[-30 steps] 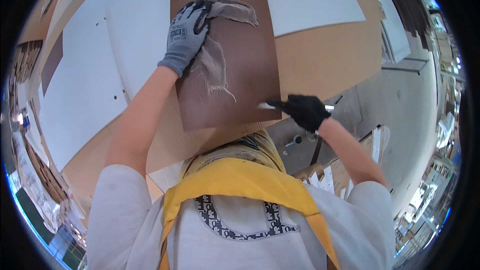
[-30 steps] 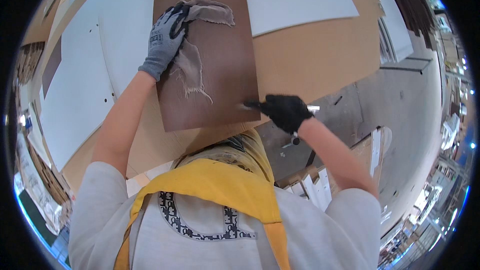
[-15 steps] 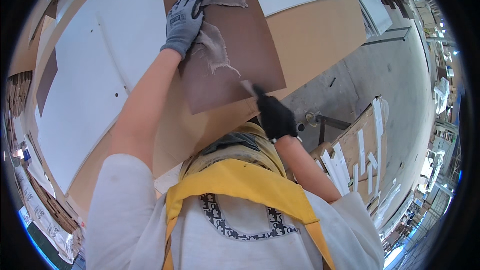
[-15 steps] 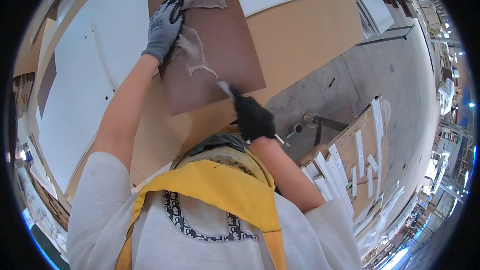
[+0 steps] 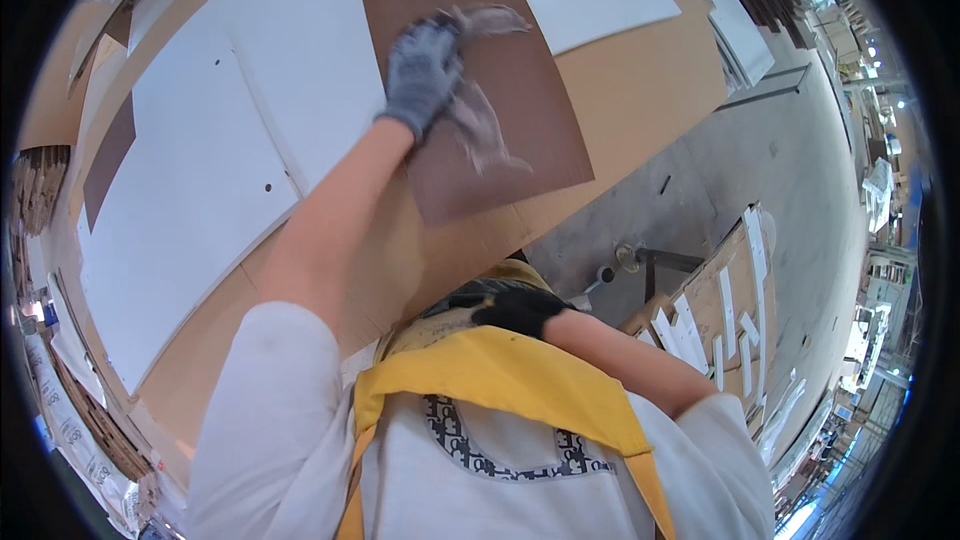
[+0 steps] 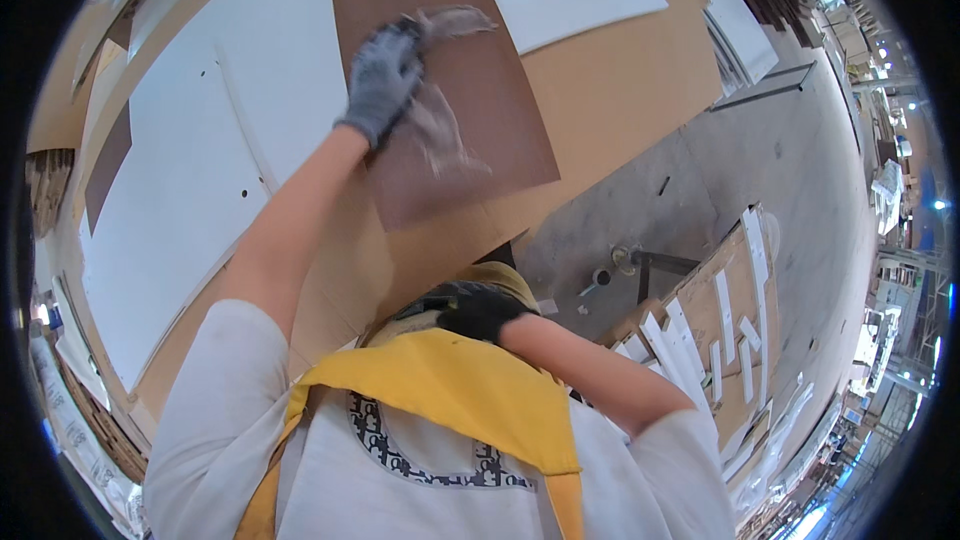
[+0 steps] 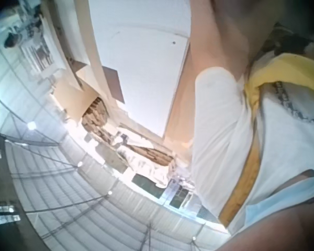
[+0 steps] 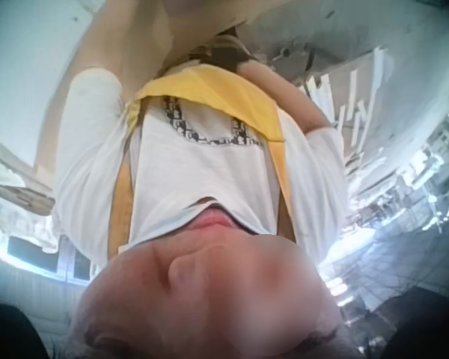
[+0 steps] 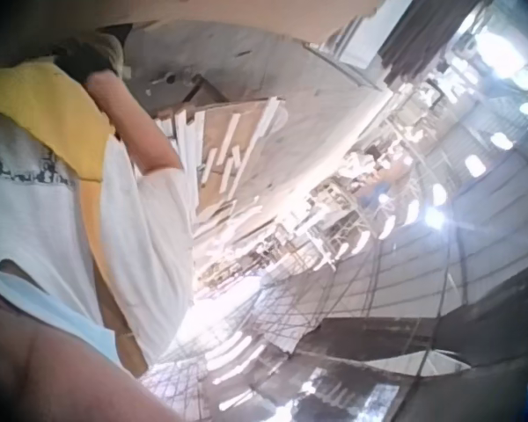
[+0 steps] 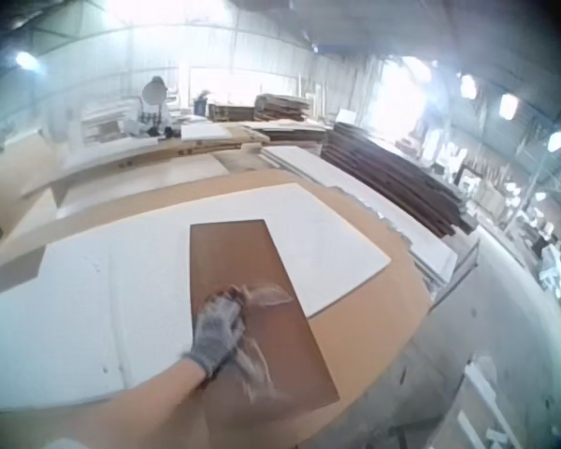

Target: The person uses a utility knife to score and cut brown and white boards on a workbench. They wipe the surface with a cloth, flip boards, and stack cut pieces. A coworker is visible in the background.

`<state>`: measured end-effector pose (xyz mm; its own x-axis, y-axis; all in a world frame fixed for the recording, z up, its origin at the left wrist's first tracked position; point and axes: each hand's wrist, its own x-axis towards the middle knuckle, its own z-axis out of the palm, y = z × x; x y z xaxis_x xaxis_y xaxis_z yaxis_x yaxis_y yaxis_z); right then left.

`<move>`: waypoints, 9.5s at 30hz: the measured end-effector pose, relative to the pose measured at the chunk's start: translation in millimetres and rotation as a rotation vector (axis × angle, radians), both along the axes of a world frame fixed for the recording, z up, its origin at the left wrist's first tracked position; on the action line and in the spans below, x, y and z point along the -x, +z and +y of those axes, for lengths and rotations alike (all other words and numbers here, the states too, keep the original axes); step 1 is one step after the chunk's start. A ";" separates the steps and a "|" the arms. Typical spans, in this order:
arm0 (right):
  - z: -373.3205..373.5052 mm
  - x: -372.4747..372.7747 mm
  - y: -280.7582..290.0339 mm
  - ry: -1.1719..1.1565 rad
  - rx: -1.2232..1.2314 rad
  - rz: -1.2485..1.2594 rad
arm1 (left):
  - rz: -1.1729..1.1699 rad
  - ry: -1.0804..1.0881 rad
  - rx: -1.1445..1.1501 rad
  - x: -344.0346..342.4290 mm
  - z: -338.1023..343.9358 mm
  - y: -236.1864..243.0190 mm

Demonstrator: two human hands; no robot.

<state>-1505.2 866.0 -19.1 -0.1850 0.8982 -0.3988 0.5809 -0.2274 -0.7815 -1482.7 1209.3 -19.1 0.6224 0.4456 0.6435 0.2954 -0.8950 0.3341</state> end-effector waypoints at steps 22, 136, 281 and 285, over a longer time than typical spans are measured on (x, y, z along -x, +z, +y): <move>421.2 -299.7 3.8 -1.312 -0.065 0.633 | -0.055 -0.078 1.646 135.8 -145.7 -30.3; 169.9 -330.6 -20.8 -1.149 -0.001 0.761 | -1.286 -0.463 2.300 196.2 -121.5 -39.0; 222.4 -394.4 -28.4 -1.293 -0.010 0.113 | 0.555 0.292 0.063 218.8 -37.6 30.7; 219.0 -406.9 -48.0 -1.190 -0.028 -0.062 | 0.518 0.342 0.076 216.6 -38.9 20.4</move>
<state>-1098.3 1085.0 -67.1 0.7891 0.5011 -0.3553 0.0536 -0.6323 -0.7729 -1699.3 1170.4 1.4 0.6590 0.7074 0.2555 0.7017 -0.7006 0.1295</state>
